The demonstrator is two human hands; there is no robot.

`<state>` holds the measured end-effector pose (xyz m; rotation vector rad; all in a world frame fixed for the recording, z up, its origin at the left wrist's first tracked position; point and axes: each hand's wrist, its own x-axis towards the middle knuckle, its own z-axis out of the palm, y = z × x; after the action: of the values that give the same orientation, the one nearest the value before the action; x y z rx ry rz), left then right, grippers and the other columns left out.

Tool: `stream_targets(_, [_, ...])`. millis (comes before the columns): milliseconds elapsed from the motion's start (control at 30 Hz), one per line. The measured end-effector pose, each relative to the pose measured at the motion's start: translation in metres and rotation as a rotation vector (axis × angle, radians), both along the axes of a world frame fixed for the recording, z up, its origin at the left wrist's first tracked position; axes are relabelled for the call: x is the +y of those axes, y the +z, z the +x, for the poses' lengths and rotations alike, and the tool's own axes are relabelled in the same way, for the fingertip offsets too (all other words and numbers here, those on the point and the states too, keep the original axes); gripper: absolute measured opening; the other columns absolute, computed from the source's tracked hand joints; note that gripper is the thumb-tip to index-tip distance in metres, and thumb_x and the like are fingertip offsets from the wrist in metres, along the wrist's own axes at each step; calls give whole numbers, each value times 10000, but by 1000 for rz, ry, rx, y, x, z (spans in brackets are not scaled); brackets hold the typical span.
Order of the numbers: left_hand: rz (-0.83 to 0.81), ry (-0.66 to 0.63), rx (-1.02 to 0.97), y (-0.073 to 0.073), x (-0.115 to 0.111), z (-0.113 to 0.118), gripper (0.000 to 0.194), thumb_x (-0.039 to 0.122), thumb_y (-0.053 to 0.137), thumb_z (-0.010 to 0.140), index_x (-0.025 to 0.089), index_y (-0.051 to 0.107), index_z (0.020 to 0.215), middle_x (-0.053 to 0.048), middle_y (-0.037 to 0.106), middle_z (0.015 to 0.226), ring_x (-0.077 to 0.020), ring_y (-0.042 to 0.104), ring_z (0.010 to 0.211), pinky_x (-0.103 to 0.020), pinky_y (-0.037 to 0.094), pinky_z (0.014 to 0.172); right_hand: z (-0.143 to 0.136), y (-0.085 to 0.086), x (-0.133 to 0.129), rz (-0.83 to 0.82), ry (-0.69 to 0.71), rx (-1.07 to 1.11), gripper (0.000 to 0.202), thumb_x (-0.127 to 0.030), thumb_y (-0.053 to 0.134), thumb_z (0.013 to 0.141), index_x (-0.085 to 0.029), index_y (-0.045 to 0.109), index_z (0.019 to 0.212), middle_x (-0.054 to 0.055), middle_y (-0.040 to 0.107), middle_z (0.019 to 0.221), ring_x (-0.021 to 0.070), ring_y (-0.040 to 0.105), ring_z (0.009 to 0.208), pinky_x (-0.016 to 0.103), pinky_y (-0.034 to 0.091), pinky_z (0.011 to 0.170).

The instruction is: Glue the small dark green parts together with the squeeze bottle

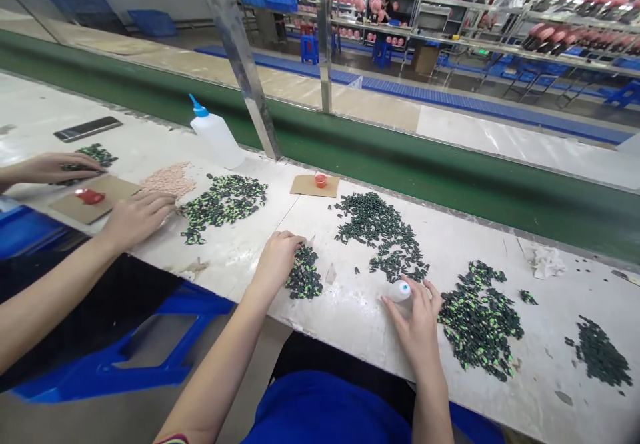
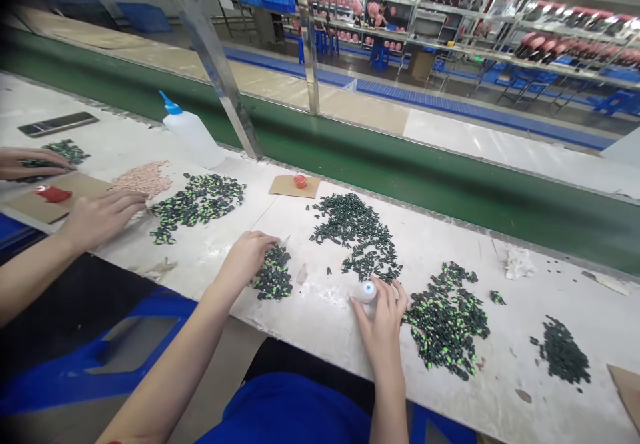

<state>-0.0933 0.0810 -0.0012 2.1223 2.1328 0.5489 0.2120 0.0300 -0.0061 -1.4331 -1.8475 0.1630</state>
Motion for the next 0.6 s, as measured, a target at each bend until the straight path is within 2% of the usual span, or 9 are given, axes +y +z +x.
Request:
stream_targets(167, [-9,-2,6,-2,0,-5,372,44,407,791,202,712,936,-102,651,812,-266,592,835,-362,471,785,0,-3,1,-53,-4,67,376,-493,554,872,-198,601,1099,126,650,1071,331,429,1181,533,411,933])
stream_targets(267, [-2,12,-8,3,-4,-5,481,-34,374,714,191,702,984,-104,637,817,-265,574,831,-371,468,793,2,-2,-2,-62,-5,76,380,-495,563,866,-184,622,1077,133,660,1047,333,435,1179,512,433,914])
stream_targets(333, [23,5,-81,9,-9,0,517,-43,359,702,191,694,1017,-102,636,841,-261,568,853,-376,470,809,2,1,-5,-66,-4,104,369,-494,599,842,-180,646,1031,129,669,967,322,484,1104,480,459,877])
stream_targets(467, [43,-123,-377,18,-23,25,366,114,361,863,213,682,1007,-73,657,907,-235,594,907,-365,483,823,1,16,-12,-197,32,286,328,-445,628,827,-207,665,1049,83,675,927,250,587,894,397,502,791])
stream_targets(600, [-78,-275,-607,15,-37,68,249,206,442,890,211,662,1007,-59,700,938,-213,628,898,-330,485,792,3,25,-18,-287,20,558,384,-441,674,765,-210,665,1072,78,688,1011,235,629,870,328,514,689])
